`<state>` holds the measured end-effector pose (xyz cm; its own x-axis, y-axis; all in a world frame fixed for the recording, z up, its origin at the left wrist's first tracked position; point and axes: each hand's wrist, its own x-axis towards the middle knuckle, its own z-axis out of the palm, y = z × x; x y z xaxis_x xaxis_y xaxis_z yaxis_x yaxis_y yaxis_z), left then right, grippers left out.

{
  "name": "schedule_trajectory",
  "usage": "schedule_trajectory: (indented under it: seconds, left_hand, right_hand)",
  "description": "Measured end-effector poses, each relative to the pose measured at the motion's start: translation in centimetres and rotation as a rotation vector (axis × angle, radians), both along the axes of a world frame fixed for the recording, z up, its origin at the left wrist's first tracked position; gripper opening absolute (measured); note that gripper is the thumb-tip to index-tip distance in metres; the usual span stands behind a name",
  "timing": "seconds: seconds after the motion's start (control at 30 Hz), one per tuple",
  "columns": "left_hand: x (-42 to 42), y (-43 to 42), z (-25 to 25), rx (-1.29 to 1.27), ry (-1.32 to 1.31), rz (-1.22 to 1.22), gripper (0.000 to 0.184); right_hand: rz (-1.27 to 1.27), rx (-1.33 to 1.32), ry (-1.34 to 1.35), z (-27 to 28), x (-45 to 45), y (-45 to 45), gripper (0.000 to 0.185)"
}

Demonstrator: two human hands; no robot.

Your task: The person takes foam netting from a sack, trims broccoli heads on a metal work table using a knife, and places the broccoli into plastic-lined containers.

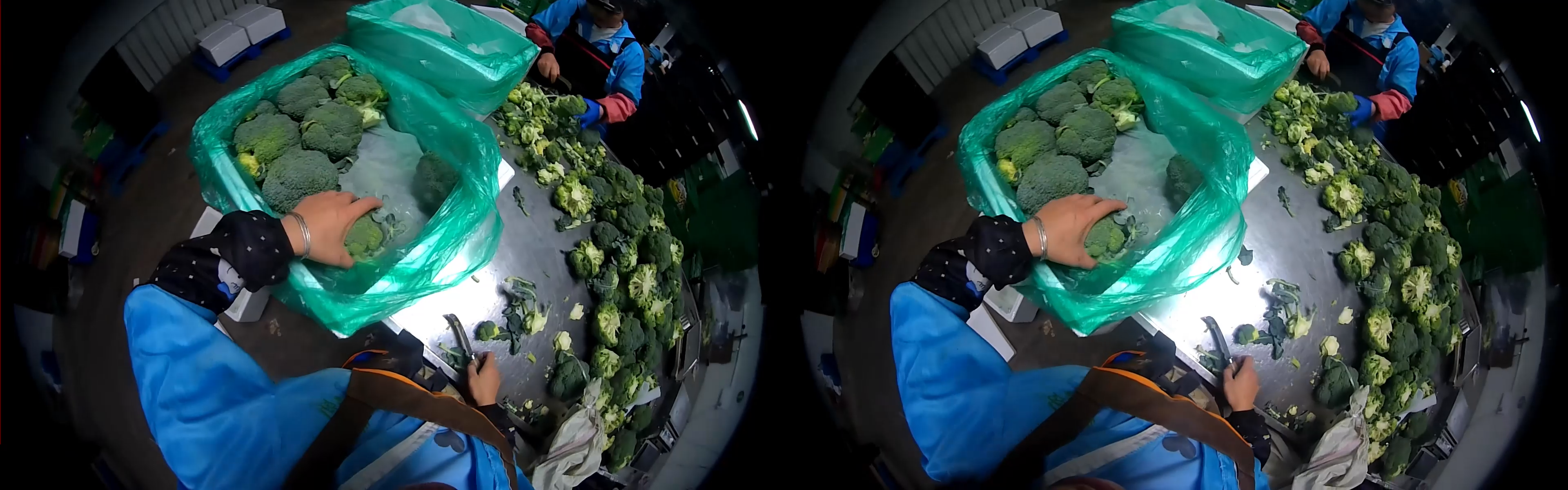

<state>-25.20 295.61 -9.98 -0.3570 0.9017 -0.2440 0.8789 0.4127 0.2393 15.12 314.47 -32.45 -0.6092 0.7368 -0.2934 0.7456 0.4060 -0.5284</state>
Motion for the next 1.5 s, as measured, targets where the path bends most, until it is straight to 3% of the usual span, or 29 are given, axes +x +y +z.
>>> schedule_trajectory:
  seconds: [0.13,0.2,0.33,0.37,0.4,0.43,0.47,0.53,0.57,0.6,0.63,0.67,0.73,0.77,0.83,0.87,0.93,1.0,1.07,1.3,1.5]
  left_hand:
    - [-0.6,0.8,1.2,0.02,-0.054,0.157,0.089]
    - [-1.5,0.3,1.3,0.162,-0.213,0.275,0.083]
    - [-1.7,-0.1,2.9,0.814,-0.343,0.463,0.075]
    - [0.0,-0.1,5.2,0.948,-0.488,0.552,0.073]
    - [0.9,0.1,5.8,1.065,-0.656,0.592,0.072]
    - [2.8,0.6,6.8,1.161,-1.027,0.633,0.058]
    - [5.6,1.4,7.6,1.183,-1.192,0.7,0.06]
    - [11.5,3.3,7.2,1.182,-1.327,0.758,0.06]
    - [13.9,4.5,5.5,1.17,-1.428,0.728,0.059]
    - [16.5,5.9,4.4,1.181,-1.496,0.7,0.059]
    - [18.1,7.1,2.3,1.102,-1.478,0.698,0.059]
    - [19.8,8.7,-1.1,1.093,-1.472,0.674,0.061]
    - [22.4,12.0,-7.5,1.132,-1.252,0.72,0.064]
    - [23.2,13.3,-11.2,1.071,-1.152,0.75,0.062]
    - [24.5,15.2,-17.3,0.911,-0.592,0.799,0.071]
    - [25.4,16.0,-18.3,0.751,-0.519,0.888,0.074]
    - [25.4,15.9,-22.1,0.71,-0.855,1.091,0.079]
    - [26.2,15.4,-20.6,0.669,-0.645,0.874,0.093]
    - [26.8,15.0,-19.8,0.597,-0.688,0.771,0.096]
    - [28.5,16.0,-18.8,0.486,-0.54,0.715,0.094]
    - [28.7,16.4,-19.9,0.484,-0.477,0.703,0.092]
  right_hand:
    - [-0.082,-0.106,0.122,0.2,0.1,-1.0,0.03]
    - [-0.027,-0.14,0.119,0.4,0.0,-0.4,0.033]
    - [-0.023,-0.153,0.459,-4.8,1.3,2.2,0.037]
    - [-0.024,-0.33,0.445,-3.3,1.0,2.8,0.035]
    - [-0.001,-0.348,0.448,-1.7,0.8,2.9,0.033]
    - [0.011,-0.289,0.511,-1.9,1.0,3.2,0.029]
    - [0.076,-0.245,0.515,-2.7,0.8,4.3,0.028]
    - [0.126,-0.143,0.496,-4.4,2.7,6.2,0.026]
    - [0.071,-0.252,0.558,-1.7,2.3,5.4,0.029]
    - [-0.011,-0.414,0.551,-3.4,3.5,6.6,0.034]
    - [-0.046,-0.404,0.559,-1.2,3.5,6.4,0.036]
    - [-0.085,-0.476,0.563,-2.5,4.7,7.3,0.036]
    - [-0.146,-0.448,0.562,-1.9,6.0,8.2,0.033]
    - [-0.068,-0.191,0.553,-1.9,6.6,8.4,0.029]
    - [-0.071,-0.089,0.446,1.3,7.1,7.8,0.027]
    - [-0.01,0.001,0.393,2.0,7.3,7.6,0.029]
    - [0.052,0.003,0.289,2.8,7.8,6.8,0.026]
    - [0.172,0.212,0.421,2.5,7.4,6.5,0.024]
    - [0.196,0.228,0.41,2.9,7.2,6.8,0.02]
    - [0.356,0.129,0.203,4.0,5.5,7.7,0.021]
    - [0.304,0.149,-0.032,2.9,4.7,6.9,0.022]
